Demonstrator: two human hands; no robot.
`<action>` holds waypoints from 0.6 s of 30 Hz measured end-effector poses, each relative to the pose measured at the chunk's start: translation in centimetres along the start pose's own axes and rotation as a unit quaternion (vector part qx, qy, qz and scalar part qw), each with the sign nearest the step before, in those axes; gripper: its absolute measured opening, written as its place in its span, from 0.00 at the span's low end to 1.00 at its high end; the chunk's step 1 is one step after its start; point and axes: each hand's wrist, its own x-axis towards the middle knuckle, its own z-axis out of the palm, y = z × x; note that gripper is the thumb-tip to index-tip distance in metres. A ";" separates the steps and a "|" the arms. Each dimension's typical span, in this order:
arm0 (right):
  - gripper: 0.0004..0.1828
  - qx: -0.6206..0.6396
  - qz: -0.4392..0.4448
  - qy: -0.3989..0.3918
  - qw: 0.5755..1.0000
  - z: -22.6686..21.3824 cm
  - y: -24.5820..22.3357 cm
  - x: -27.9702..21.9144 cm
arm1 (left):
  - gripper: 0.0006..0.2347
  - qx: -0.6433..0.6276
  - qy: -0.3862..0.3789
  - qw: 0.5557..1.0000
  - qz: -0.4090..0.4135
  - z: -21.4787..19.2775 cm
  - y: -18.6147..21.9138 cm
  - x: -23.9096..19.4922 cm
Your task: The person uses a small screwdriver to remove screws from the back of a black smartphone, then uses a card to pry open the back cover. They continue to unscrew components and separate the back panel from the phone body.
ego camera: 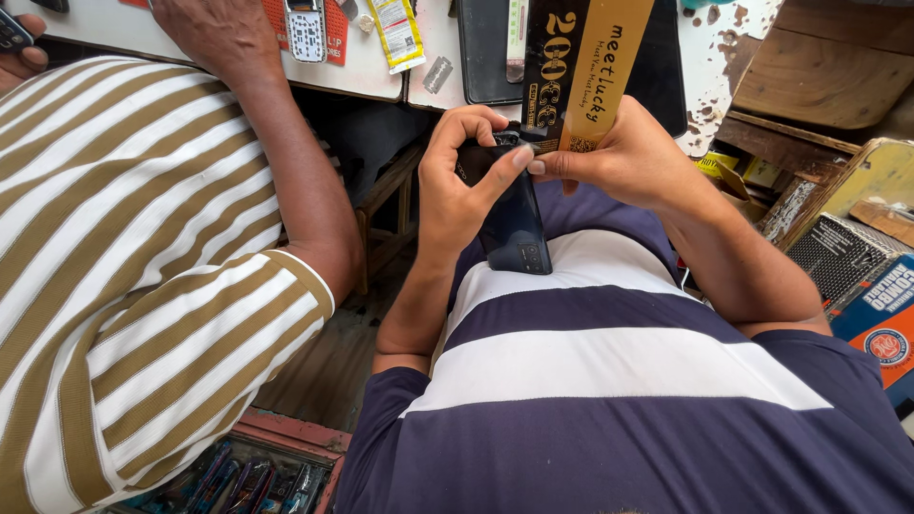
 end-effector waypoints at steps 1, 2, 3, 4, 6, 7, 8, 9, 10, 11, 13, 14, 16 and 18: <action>0.08 0.006 -0.004 -0.001 1.000 0.1 0.1 0.0 | 0.13 0.007 0.013 1.000 -0.004 0.4 0.1 0.0; 0.09 0.015 0.002 0.002 1.000 0.1 0.1 -0.1 | 0.13 0.014 0.026 1.000 -0.008 0.8 0.2 -0.1; 0.09 0.022 0.005 0.006 1.000 0.1 0.1 -0.2 | 0.13 0.021 0.039 0.999 -0.010 1.0 0.3 0.1; 0.09 0.029 0.008 0.011 0.999 0.2 0.1 -0.2 | 0.13 0.016 0.040 0.999 -0.009 1.0 0.4 0.1; 0.10 0.069 0.003 0.020 0.997 0.2 0.2 -0.2 | 0.12 0.006 0.042 0.999 -0.005 1.1 0.6 0.4; 0.10 0.089 0.004 0.022 0.996 0.4 0.3 -0.2 | 0.11 -0.006 0.038 0.999 -0.008 0.9 0.7 0.4; 0.10 0.070 -0.009 0.028 0.997 0.5 0.3 -0.4 | 0.11 -0.018 0.033 0.999 -0.010 0.7 0.6 0.4; 0.10 0.051 -0.024 0.034 0.998 0.6 0.2 -0.5 | 0.10 -0.029 0.028 0.999 -0.010 0.5 0.7 0.5; 0.10 0.032 -0.039 0.040 0.998 0.7 0.2 -0.5 | 0.10 -0.030 0.023 0.999 -0.005 0.3 0.8 0.4; 0.10 0.027 -0.046 0.042 0.998 0.7 0.1 -0.7 | 0.09 -0.032 0.015 0.999 0.001 0.3 0.9 0.4; 0.11 0.019 -0.058 0.046 0.997 1.0 -0.1 -1.2 | 0.08 -0.043 0.006 0.999 0.005 0.3 0.9 0.4; 0.10 0.042 -0.073 0.070 0.994 1.2 -0.1 -1.6 | 0.08 -0.052 0.005 0.999 0.003 0.3 0.9 0.3; 0.09 0.086 -0.104 0.113 0.984 1.5 -0.3 -2.4 | 0.07 -0.058 0.006 0.998 0.004 0.3 0.8 0.0; 0.08 0.058 -0.136 0.111 0.983 1.4 -0.8 -2.8 | 0.07 -0.047 0.008 0.999 0.016 0.0 0.9 -0.1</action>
